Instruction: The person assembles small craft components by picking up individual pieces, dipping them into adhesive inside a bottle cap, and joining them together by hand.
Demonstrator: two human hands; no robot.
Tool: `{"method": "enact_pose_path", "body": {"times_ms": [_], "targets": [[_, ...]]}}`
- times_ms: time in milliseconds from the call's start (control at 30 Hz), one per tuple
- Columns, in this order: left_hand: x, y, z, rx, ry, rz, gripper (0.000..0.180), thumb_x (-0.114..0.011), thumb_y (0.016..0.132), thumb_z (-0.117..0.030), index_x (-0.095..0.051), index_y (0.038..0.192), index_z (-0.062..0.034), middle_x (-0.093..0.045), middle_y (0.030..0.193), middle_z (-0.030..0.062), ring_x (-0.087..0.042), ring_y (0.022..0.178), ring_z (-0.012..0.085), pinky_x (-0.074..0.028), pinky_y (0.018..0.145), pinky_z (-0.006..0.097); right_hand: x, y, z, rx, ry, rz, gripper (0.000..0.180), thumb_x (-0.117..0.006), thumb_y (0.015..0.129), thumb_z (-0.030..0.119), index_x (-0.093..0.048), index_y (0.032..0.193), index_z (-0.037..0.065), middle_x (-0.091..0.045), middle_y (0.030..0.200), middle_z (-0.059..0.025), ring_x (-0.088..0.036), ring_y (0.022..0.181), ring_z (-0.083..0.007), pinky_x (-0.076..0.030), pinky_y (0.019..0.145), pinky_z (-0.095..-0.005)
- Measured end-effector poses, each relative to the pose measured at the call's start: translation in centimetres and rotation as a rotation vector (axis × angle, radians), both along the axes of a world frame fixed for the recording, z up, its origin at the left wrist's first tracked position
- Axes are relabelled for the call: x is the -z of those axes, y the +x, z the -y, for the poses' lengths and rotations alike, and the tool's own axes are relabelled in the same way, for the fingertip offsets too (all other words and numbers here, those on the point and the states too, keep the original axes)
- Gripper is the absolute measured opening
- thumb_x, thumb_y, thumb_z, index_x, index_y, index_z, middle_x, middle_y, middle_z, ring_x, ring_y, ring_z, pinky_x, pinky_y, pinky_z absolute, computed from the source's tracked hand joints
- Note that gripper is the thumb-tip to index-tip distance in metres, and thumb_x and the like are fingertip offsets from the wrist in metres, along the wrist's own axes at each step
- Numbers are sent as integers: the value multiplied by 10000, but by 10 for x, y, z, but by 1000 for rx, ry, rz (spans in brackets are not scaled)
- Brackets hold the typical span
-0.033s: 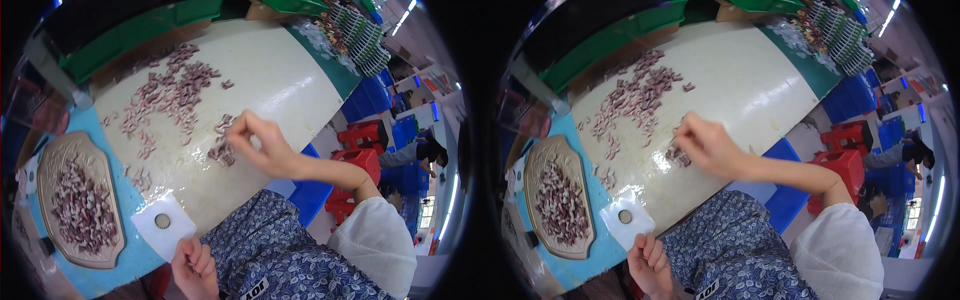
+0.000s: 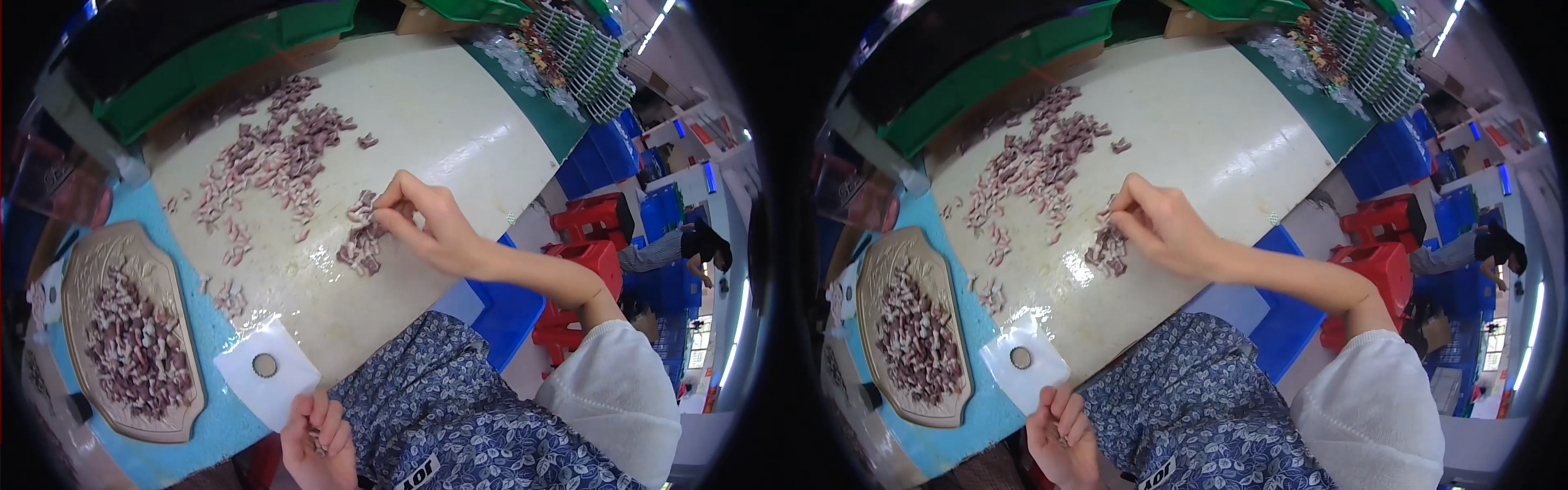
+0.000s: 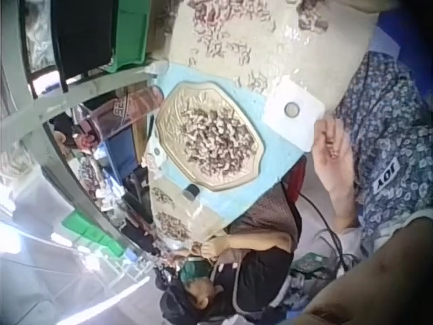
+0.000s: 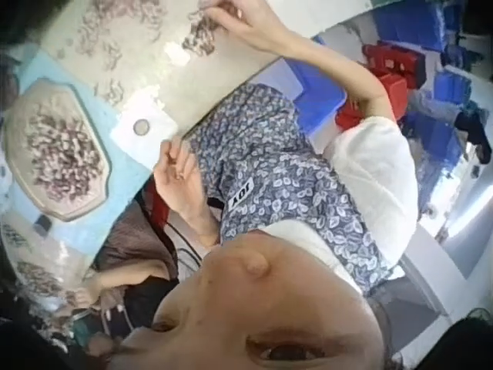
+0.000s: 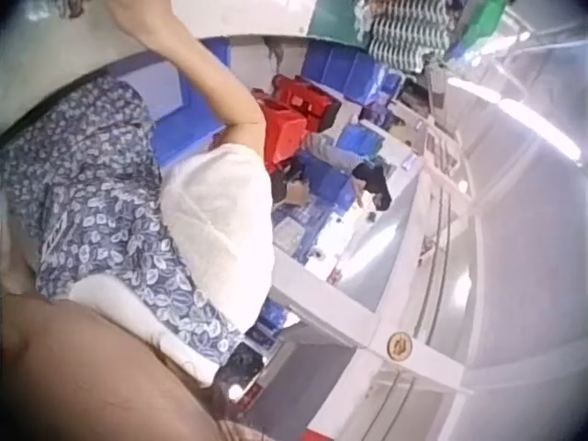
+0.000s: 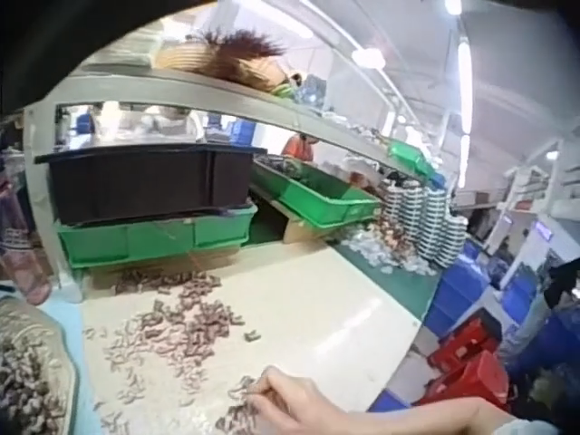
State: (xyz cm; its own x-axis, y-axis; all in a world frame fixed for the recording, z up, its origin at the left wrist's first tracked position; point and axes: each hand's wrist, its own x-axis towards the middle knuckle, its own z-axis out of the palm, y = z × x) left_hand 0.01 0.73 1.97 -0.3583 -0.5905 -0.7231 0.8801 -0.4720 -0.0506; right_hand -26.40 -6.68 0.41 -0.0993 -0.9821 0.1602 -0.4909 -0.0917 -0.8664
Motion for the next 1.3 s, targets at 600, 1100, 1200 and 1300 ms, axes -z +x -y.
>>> {"method": "enact_pose_path", "body": {"times_ms": [600,1100,1200,1300], "targets": [[14,31,-6,-174,-331,310,266,-403,976,-126,-507,1110,79,-399,741,1,-328,578,49,-263,462,161,-25,-1,44,-184,150,300,98,-635,830,15,-587,904,-27,-605,787,-46,-592,696,-71,-480,612,-216],[39,43,-7,-66,-555,440,181,-445,979,-152,-522,1003,10,-474,670,38,-310,520,37,-234,464,173,15,117,8,-629,-112,-117,112,-627,774,-14,-527,825,-20,-518,752,-112,-573,591,-236,-463,501,-328],[41,41,-5,-48,-506,508,192,-481,965,-147,-554,968,31,-420,644,-3,-296,529,30,-212,463,176,20,118,10,-710,-292,-296,159,-629,730,-9,-531,855,-12,-486,749,-101,-563,625,-248,-471,508,-346],[38,37,-1,-63,-475,557,221,-493,958,-126,-590,1007,66,-476,672,1,-294,540,24,-209,463,178,17,119,11,-764,-344,-422,202,-664,675,-61,-533,824,-24,-531,793,-98,-564,627,-238,-472,515,-312]]}}
